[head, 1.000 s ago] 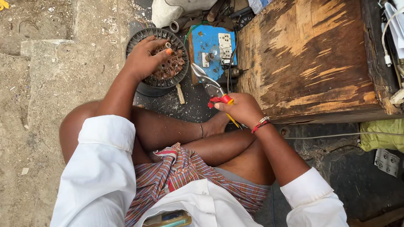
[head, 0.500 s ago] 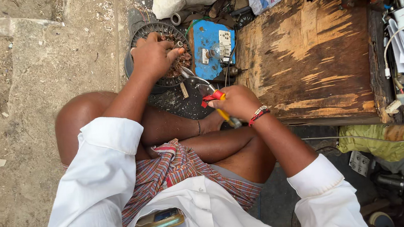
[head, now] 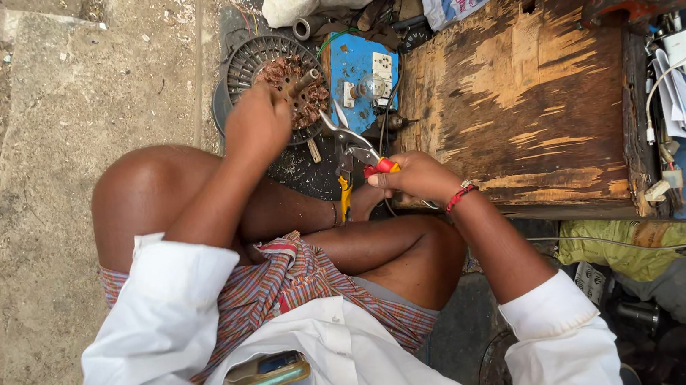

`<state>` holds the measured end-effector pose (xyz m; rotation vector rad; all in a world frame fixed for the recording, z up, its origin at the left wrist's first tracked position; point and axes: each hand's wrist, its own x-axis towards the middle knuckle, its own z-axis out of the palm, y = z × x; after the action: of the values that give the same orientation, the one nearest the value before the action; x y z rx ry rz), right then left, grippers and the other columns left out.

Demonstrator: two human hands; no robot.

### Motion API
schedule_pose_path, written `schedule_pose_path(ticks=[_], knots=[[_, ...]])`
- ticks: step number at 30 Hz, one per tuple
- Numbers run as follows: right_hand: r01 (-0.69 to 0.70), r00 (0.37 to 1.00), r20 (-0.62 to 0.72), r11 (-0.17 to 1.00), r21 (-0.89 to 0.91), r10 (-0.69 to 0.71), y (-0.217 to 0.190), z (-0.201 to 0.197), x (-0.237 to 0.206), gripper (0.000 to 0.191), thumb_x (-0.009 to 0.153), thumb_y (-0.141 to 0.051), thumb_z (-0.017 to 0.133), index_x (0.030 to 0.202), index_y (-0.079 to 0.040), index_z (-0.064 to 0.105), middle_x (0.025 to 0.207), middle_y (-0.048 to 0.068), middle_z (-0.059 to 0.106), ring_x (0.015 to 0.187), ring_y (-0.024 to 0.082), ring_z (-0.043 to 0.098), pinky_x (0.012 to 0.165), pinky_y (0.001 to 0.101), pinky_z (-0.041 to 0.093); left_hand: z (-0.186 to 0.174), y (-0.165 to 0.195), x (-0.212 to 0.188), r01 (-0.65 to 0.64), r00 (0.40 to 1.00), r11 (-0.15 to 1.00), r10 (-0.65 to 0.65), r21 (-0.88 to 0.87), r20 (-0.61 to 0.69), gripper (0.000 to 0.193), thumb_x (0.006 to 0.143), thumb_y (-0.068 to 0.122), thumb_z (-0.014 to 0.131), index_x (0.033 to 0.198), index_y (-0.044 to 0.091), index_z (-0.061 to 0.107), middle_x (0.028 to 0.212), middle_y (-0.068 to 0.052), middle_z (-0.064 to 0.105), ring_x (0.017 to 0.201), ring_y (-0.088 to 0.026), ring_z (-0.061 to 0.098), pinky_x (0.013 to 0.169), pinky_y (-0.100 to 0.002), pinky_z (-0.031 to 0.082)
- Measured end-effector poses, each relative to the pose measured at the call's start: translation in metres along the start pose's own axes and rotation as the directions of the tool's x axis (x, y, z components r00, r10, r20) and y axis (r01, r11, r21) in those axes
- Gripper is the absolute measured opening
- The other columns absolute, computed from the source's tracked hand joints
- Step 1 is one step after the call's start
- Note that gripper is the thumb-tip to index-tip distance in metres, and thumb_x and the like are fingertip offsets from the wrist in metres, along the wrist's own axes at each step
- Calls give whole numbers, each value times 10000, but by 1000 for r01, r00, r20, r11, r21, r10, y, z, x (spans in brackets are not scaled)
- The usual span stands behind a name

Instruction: The person sits on the ground holding a motor rotor with copper windings and uses pliers to pull and cut wire ends from the armature. They then use a thin file-like tool to work inside the slots, holding the rotor in their lap.

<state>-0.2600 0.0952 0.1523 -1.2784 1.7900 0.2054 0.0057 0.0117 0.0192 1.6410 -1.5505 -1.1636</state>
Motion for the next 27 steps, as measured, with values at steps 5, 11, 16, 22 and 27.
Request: schedule_pose_path(ticks=[5,11,16,22,27], knots=[[1,989,139,956,292,-44,22,25,1,391,879,-308,749,1224,-123,763,1113,-23,727,935,89,605,778,293,493,61,-16,-65,33,937,965,61,-261,344,399,914,278,639,1200,-1,642,1130,-244,705,1101,-383,674,972,-456,496],[-7,968,209,818,575,-139,30,66,-6,518,870,-274,718,1335,-63,632,1323,70,674,1191,183,660,943,403,558,80,-16,-78,48,884,960,88,-276,459,353,946,202,585,1238,7,622,1039,-212,730,944,-328,710,828,-434,544],[-47,955,244,728,684,-167,32,77,-8,538,863,-243,712,1347,-33,608,1337,99,661,1205,240,675,912,423,581,71,-6,-84,231,803,950,-64,-210,593,345,944,202,555,1223,10,620,973,-174,736,767,-256,740,622,-380,612],[-47,966,228,778,627,-125,36,71,13,456,888,-226,715,1290,-16,670,1094,95,694,740,183,708,569,291,534,44,-7,-68,-266,950,964,263,-9,169,295,901,182,600,1134,52,725,1066,-242,726,972,-435,688,872,-522,538],[-19,981,172,834,551,-91,40,78,27,357,855,-212,739,1154,-17,736,971,60,733,596,85,596,497,241,484,4,1,-38,-31,999,996,33,82,-27,249,974,207,569,1127,79,719,1071,-223,714,1008,-434,667,914,-533,506]])
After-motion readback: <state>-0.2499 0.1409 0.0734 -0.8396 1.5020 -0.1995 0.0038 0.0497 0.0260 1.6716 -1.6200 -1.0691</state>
